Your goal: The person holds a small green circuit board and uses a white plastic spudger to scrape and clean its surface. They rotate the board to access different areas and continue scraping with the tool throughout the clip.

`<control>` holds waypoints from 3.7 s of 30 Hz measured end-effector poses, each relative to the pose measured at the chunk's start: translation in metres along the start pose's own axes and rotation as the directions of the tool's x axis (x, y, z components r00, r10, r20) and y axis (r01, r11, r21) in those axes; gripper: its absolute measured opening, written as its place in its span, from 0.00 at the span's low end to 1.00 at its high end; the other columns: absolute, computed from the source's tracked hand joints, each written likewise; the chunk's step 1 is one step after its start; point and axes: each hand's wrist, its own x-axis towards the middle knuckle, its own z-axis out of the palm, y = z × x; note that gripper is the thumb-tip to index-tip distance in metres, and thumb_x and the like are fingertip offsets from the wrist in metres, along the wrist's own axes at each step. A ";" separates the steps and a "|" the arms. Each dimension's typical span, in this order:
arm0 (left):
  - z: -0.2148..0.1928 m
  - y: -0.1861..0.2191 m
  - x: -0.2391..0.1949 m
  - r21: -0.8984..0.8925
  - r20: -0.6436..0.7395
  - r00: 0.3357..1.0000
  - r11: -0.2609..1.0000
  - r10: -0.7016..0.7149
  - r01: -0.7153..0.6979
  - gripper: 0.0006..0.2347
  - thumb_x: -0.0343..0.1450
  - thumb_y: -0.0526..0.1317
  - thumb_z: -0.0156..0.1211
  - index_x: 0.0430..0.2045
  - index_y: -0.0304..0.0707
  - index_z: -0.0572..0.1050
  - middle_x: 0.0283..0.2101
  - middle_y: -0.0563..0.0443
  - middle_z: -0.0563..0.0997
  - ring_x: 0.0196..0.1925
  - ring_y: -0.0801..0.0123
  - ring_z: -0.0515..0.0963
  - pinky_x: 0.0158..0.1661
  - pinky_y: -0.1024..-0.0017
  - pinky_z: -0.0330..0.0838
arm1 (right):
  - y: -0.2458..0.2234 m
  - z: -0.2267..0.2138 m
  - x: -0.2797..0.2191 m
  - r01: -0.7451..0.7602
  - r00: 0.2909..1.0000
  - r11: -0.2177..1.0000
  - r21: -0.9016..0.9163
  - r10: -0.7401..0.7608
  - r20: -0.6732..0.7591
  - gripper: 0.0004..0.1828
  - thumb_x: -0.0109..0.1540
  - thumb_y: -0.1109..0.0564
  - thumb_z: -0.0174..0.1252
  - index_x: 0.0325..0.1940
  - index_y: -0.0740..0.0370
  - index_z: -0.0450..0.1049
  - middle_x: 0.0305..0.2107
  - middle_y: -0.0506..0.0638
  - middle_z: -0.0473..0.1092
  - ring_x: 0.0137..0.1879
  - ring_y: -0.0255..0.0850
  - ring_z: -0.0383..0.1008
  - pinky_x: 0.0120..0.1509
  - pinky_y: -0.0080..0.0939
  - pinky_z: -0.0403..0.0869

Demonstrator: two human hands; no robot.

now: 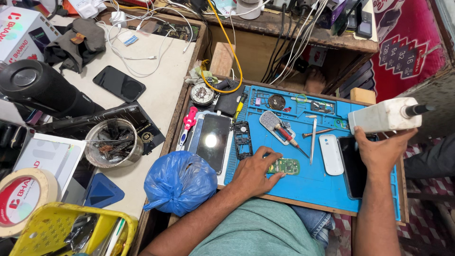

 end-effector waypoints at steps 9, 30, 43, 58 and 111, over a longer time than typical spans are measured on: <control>0.001 -0.001 -0.001 0.008 -0.032 0.999 1.000 0.022 -0.022 0.21 0.68 0.48 0.68 0.53 0.41 0.76 0.53 0.45 0.75 0.33 0.59 0.84 0.38 0.61 0.81 | 0.003 0.002 0.001 -0.085 0.996 0.992 0.094 0.085 0.000 0.55 0.59 0.58 0.82 0.75 0.72 0.50 0.65 0.65 0.67 0.68 0.49 0.72 0.77 0.46 0.75; -0.002 0.002 -0.002 -0.048 -0.015 0.999 0.998 -0.030 0.030 0.20 0.67 0.47 0.68 0.52 0.42 0.77 0.53 0.47 0.75 0.29 0.59 0.83 0.38 0.59 0.80 | -0.050 -0.031 -0.007 -0.034 0.999 0.996 0.079 0.035 -0.003 0.45 0.58 0.62 0.80 0.68 0.73 0.56 0.59 0.61 0.69 0.64 0.45 0.75 0.65 0.44 0.79; 0.000 -0.001 -0.001 -0.041 -0.046 0.999 0.999 -0.006 0.004 0.20 0.66 0.46 0.69 0.51 0.43 0.77 0.52 0.47 0.76 0.37 0.53 0.84 0.39 0.58 0.79 | -0.115 -0.074 -0.025 -0.224 0.974 0.964 -0.142 0.226 -0.004 0.34 0.56 0.56 0.75 0.62 0.72 0.71 0.45 0.61 0.78 0.47 0.46 0.79 0.51 0.43 0.77; 0.001 -0.003 -0.003 -0.078 -0.010 0.999 0.996 -0.046 0.045 0.21 0.67 0.48 0.68 0.53 0.42 0.76 0.54 0.47 0.75 0.36 0.55 0.84 0.42 0.59 0.80 | -0.067 -0.089 -0.073 -0.050 0.965 0.993 0.104 0.074 -0.252 0.56 0.65 0.47 0.76 0.82 0.64 0.43 0.55 0.61 0.69 0.61 0.48 0.77 0.58 0.40 0.79; 0.033 -0.037 0.001 -0.083 -0.053 0.996 0.994 0.072 -0.077 0.26 0.64 0.50 0.69 0.57 0.44 0.74 0.55 0.45 0.73 0.44 0.48 0.82 0.44 0.56 0.78 | -0.389 0.132 -0.066 0.560 0.112 0.608 0.563 -0.729 0.675 0.11 0.62 0.51 0.62 0.39 0.62 0.76 0.37 0.58 0.69 0.42 0.56 0.74 0.46 0.55 0.72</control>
